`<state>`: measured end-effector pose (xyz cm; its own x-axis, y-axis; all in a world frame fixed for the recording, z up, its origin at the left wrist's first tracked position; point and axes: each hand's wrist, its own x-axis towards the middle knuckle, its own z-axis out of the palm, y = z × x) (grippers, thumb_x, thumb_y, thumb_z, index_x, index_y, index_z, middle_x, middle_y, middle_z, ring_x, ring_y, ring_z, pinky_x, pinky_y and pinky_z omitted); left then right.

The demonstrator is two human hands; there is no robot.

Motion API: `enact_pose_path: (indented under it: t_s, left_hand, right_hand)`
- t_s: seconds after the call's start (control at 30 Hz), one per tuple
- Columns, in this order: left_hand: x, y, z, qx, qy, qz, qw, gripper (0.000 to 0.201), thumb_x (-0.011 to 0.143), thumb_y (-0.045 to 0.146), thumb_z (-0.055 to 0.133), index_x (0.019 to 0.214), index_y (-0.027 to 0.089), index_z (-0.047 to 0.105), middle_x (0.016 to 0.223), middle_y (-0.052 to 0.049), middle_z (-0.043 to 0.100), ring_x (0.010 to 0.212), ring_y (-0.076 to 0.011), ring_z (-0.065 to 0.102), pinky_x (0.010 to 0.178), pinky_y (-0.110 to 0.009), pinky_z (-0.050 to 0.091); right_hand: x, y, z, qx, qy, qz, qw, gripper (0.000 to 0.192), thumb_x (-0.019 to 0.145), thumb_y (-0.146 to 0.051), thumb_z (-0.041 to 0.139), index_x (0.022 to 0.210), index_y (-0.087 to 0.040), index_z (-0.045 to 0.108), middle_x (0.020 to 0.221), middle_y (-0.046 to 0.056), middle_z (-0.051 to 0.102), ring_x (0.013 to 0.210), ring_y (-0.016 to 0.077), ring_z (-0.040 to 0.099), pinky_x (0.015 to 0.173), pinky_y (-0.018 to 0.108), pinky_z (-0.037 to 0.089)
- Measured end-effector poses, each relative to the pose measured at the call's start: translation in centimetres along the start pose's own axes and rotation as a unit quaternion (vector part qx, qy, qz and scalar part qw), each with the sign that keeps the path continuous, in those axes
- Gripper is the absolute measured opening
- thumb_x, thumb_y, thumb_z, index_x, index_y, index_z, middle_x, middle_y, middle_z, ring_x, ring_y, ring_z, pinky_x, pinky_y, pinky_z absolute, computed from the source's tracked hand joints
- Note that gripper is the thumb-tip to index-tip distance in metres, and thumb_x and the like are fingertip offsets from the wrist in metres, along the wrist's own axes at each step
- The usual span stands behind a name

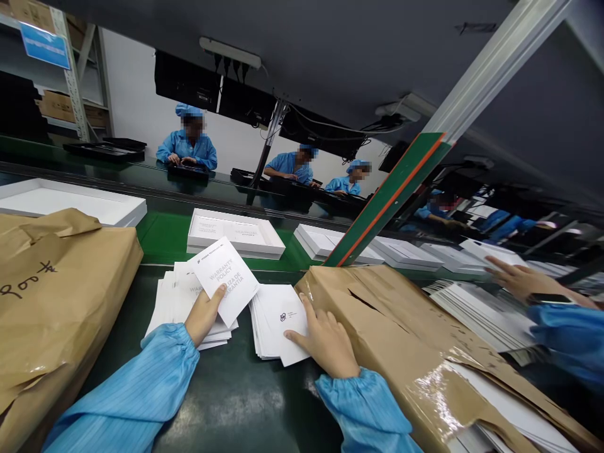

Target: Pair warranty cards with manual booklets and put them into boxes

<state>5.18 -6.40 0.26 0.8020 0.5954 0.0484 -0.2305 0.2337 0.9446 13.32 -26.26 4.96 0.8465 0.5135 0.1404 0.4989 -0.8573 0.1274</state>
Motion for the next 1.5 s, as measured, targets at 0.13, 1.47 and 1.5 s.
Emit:
enact_pose_path:
  t_s: [0.13, 1.47, 1.5]
  left_hand:
    - [0.0, 0.0, 0.0, 0.007, -0.005, 0.005, 1.000, 0.042, 0.067, 0.040, 0.047, 0.102, 0.017, 0.048, 0.111, -0.007, 0.048, 0.101, -0.0193, 0.043, 0.088, -0.032, 0.032]
    - [1.8, 3.3, -3.5, 0.018, -0.037, 0.022, 0.999, 0.045, 0.071, 0.039, 0.041, 0.108, 0.013, 0.041, 0.107, -0.010, 0.050, 0.099, -0.0216, 0.044, 0.083, -0.035, 0.034]
    - [1.8, 3.3, -3.6, 0.021, -0.048, 0.020, 0.998, 0.046, 0.070, 0.038, 0.043, 0.109, 0.013, 0.040, 0.107, -0.010, 0.050, 0.099, -0.0217, 0.044, 0.084, -0.035, 0.034]
  right_hand:
    - [0.0, -0.2, 0.3, 0.005, 0.055, 0.005, 0.998, 0.067, 0.060, -0.040, 0.053, 0.115, -0.010, 0.029, 0.081, 0.010, 0.049, 0.079, 0.0260, 0.043, 0.062, 0.033, 0.034]
    - [5.3, -6.4, 0.8, 0.737, -0.218, -0.103, 0.631, 0.035, 0.070, -0.039, 0.045, 0.094, -0.015, 0.046, 0.065, 0.002, 0.057, 0.044, 0.0105, 0.050, 0.045, 0.025, 0.040]
    - [5.4, -6.3, 0.8, 0.735, -0.216, -0.104, 0.635, 0.034, 0.070, -0.039, 0.045, 0.094, -0.015, 0.045, 0.062, 0.002, 0.056, 0.041, 0.0091, 0.048, 0.041, 0.024, 0.038]
